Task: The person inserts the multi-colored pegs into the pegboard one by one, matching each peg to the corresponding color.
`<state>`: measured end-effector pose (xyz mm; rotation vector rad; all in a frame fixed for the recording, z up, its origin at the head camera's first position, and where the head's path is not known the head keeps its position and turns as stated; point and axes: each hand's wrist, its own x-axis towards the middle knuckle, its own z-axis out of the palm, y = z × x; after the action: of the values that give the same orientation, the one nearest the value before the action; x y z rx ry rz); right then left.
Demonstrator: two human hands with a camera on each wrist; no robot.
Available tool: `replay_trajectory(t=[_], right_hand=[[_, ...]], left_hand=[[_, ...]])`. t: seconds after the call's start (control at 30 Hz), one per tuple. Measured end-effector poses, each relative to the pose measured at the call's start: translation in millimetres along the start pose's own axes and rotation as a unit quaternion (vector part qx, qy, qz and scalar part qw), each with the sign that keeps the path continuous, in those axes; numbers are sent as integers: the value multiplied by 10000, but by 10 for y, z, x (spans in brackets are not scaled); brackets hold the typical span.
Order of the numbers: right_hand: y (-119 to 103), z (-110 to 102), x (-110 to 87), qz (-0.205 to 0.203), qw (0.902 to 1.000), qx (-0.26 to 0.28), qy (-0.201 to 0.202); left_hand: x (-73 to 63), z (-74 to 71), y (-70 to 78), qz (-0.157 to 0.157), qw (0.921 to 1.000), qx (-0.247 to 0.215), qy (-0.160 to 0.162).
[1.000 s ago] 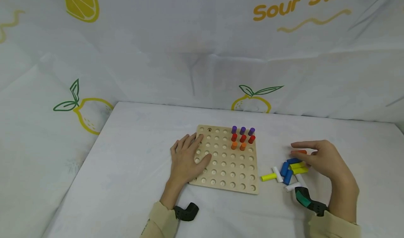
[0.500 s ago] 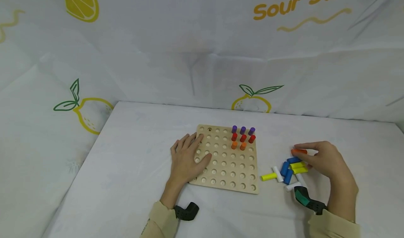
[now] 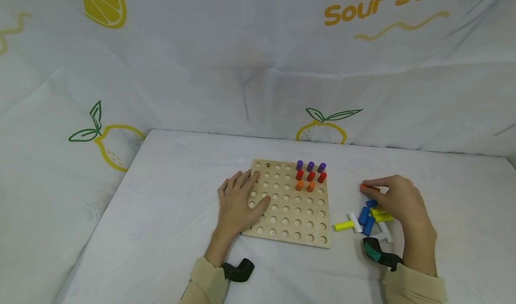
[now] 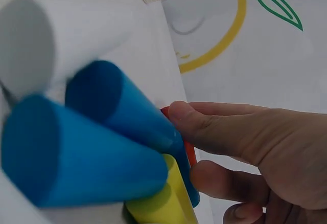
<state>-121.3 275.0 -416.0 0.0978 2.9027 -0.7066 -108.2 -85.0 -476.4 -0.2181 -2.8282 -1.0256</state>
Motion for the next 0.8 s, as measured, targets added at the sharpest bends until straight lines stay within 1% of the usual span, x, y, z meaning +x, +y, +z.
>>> replay_trajectory(t=[0.3,0.6,0.8], right_hand=[[-12,15,-6,131,9999,-76,66],[-3,43,20,-59,10000,29,22],[7,54,31,-96,9999,35,41]], left_hand=[[3,6,3,16,10000,-1,5],[2,6,2,-7,10000,-10,8],[2,4,3,-9,10000,3,31]])
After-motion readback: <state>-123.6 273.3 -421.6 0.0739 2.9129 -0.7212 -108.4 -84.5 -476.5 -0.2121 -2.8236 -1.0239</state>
